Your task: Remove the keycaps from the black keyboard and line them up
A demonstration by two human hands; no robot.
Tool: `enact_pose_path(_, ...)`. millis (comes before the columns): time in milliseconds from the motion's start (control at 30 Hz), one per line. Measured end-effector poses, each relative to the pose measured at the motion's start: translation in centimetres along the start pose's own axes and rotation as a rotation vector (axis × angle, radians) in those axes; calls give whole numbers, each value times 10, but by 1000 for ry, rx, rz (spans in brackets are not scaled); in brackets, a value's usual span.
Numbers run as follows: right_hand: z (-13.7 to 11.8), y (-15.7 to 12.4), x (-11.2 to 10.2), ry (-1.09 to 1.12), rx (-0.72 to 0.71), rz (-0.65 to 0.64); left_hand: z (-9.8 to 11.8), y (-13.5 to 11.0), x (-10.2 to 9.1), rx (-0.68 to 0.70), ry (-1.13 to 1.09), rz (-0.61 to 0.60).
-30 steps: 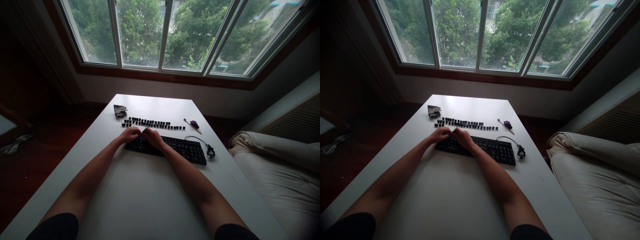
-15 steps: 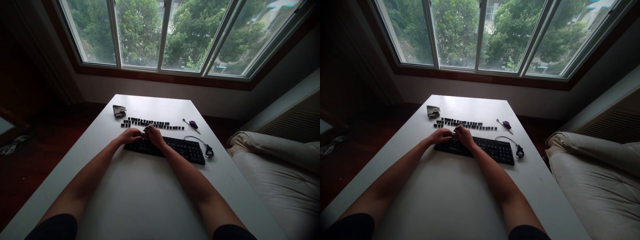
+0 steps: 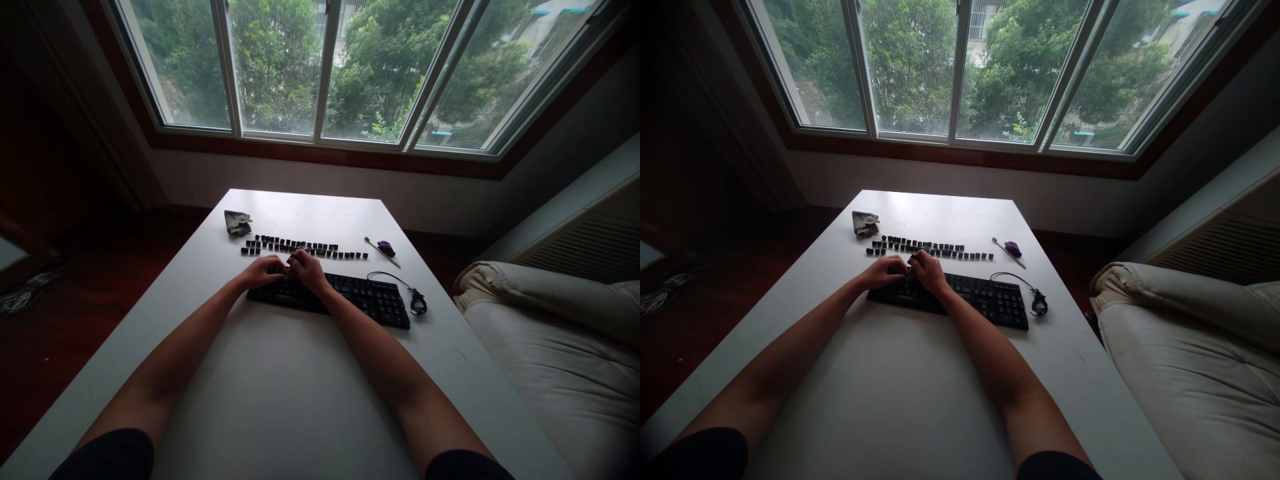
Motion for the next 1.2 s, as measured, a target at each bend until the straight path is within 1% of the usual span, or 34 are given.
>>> enact_pose_path(133,6,4,-2,45,73,-2,-1,0,2,-21,-14,-14)
enact_pose_path(367,13,10,-6,135,119,45,5,-1,3,-55,-38,55)
enact_pose_path(500,16,13,-8,178,154,59,11,-1,0,-7,69,57)
enact_pose_path(667,18,14,-9,207,144,62,12,1,-1,64,210,53)
enact_pose_path(867,17,13,-8,137,132,85,13,3,0,106,266,103)
enact_pose_path(967,17,13,-9,114,128,123,10,3,-3,63,289,152)
enact_pose_path(1067,18,12,-9,127,127,152,0,3,-10,-48,352,239)
enact_pose_path(1200,18,12,-9,147,111,141,-18,4,-18,-198,478,319)
Point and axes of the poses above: each hand's wrist, its own y-axis towards the middle knuckle, its own x-axis out of the palm, z = x × y, the point moved 2 cm from there along y, towards the middle knuckle, and after that the axes turned 12 degrees about y, right-handed, at the moved point
